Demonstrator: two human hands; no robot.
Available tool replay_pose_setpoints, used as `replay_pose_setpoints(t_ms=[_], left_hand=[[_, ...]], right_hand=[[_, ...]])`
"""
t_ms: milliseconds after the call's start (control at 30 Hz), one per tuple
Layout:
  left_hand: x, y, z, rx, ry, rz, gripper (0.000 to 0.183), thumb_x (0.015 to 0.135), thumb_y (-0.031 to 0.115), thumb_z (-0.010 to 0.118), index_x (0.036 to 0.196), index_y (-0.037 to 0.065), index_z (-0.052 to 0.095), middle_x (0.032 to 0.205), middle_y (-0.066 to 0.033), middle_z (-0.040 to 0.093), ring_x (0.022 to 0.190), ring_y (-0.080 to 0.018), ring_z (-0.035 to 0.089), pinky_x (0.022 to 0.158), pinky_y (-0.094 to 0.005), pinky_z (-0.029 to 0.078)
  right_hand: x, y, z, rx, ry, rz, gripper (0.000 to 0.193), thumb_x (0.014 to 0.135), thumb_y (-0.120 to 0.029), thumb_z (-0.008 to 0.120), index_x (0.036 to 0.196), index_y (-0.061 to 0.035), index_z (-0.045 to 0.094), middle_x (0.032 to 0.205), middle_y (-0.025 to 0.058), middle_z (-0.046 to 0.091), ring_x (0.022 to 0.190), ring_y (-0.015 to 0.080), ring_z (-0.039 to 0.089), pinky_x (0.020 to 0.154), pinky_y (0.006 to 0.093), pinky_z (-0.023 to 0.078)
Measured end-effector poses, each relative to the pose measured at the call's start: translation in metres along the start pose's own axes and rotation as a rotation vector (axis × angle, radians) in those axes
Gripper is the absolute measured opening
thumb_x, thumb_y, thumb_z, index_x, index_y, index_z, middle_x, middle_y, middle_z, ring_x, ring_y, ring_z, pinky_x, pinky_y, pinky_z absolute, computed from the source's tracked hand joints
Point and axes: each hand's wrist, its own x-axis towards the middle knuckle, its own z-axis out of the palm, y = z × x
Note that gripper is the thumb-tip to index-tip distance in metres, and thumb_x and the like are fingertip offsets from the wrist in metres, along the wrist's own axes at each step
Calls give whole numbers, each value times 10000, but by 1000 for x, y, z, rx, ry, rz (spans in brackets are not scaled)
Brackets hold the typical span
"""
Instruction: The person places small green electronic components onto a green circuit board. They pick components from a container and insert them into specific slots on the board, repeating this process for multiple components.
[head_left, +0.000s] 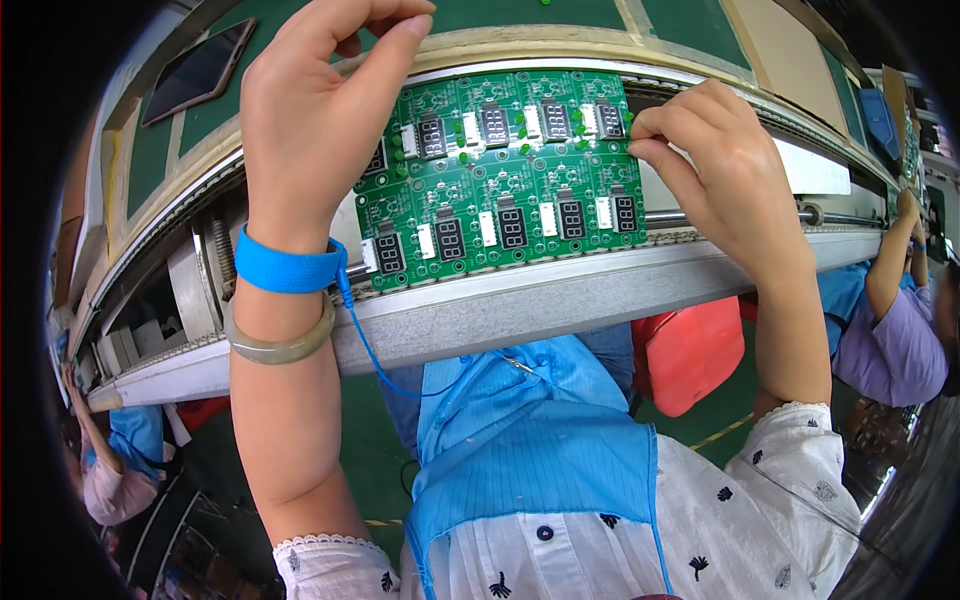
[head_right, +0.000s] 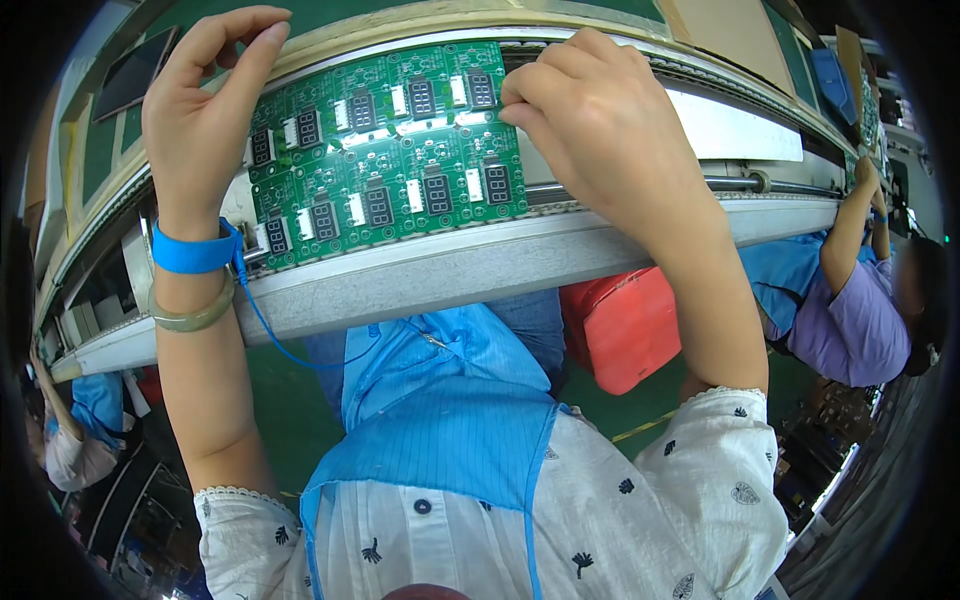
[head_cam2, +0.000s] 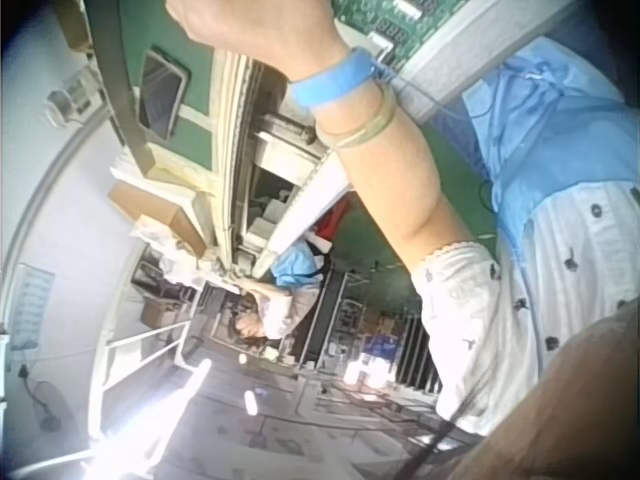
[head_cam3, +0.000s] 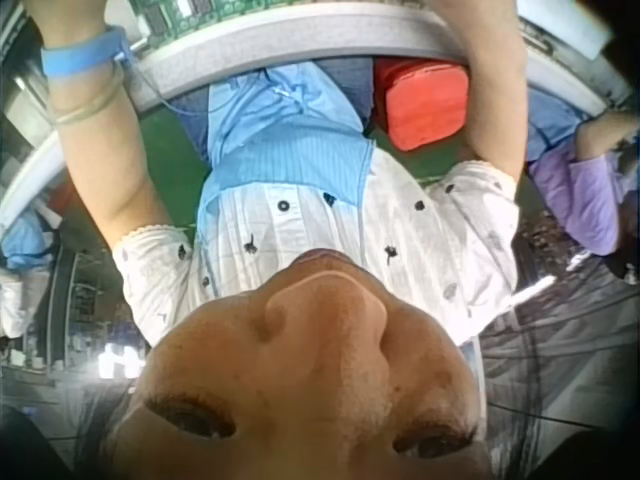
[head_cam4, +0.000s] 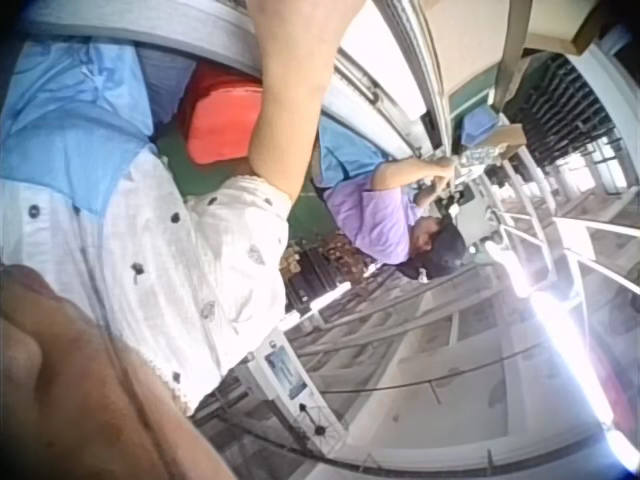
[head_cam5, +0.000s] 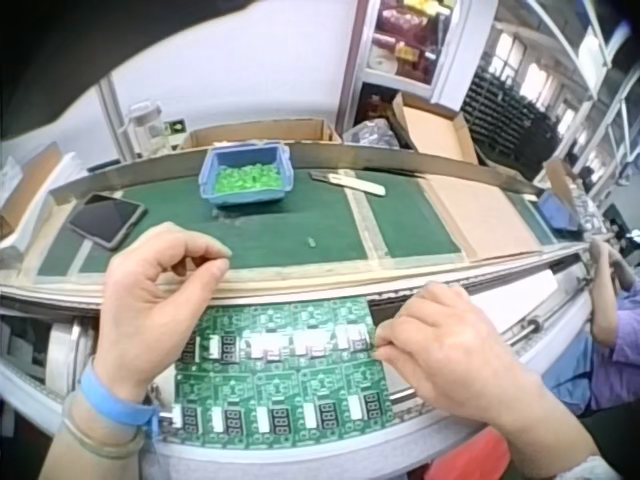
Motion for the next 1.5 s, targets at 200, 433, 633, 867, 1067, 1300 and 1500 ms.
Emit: replay_pose_setpoints(t_ms=[200, 433, 633, 867, 1067, 1300, 1500], left_hand=[[0, 2, -2, 33, 0, 18, 81, 822, -41, 720, 903, -43, 719, 808, -96, 656, 740, -168, 586, 682, -283, 462], [2, -1, -2, 54, 0, 67, 93, 844, 64, 751, 933, 45, 768, 871, -69, 731, 769, -191, 618, 699, -304, 495], [24, 13, -11, 92, 21, -14, 111, 863, 82, 736, 959, 33, 763, 878, -59, 732, 770, -176, 594, 708, -300, 498], [106, -7, 12, 441, -153, 88, 199, 857, 142, 733, 1002, 12, 775, 896, -141, 738, 834, -263, 680, 774, -355, 537], [153, -28, 41, 604, -456, -70, 260, 777, 192, 795, 974, 23, 792, 896, -226, 743, 844, -367, 727, 800, -431, 575], [154, -39, 49, 613, -430, -33, 214, 778, 204, 800, 903, 31, 802, 861, -216, 741, 801, -365, 723, 785, -428, 571], [149, -39, 41, 641, -295, 124, 252, 810, 243, 756, 921, 19, 790, 845, -237, 722, 779, -376, 713, 760, -431, 564]], right_hand=[[11, 9, -11, 173, 12, 124, 124, 851, -139, 766, 916, -46, 715, 865, 97, 687, 829, 299, 645, 746, 395, 514], [82, 37, 6, 80, 98, 107, 230, 944, -222, 702, 1048, -18, 713, 961, 109, 737, 849, 218, 676, 762, 334, 525], [113, 41, 26, 114, -37, 294, 225, 932, -198, 679, 1077, -33, 729, 974, 148, 747, 898, 326, 709, 815, 397, 551], [91, 55, 37, 243, 226, 257, 194, 986, -147, 634, 1131, -43, 710, 1051, 121, 736, 985, 258, 698, 878, 363, 532], [94, 66, 23, 542, 395, 237, 105, 1009, -89, 604, 989, 9, 636, 874, 40, 663, 814, 123, 606, 746, 279, 498], [90, 66, 15, 844, 338, 306, 102, 1024, -69, 590, 1015, 22, 636, 866, 18, 637, 813, 93, 579, 756, 250, 494], [93, 56, 13, 961, 427, 357, 115, 988, -67, 657, 1033, 34, 688, 867, 17, 666, 823, 90, 604, 758, 239, 503]])
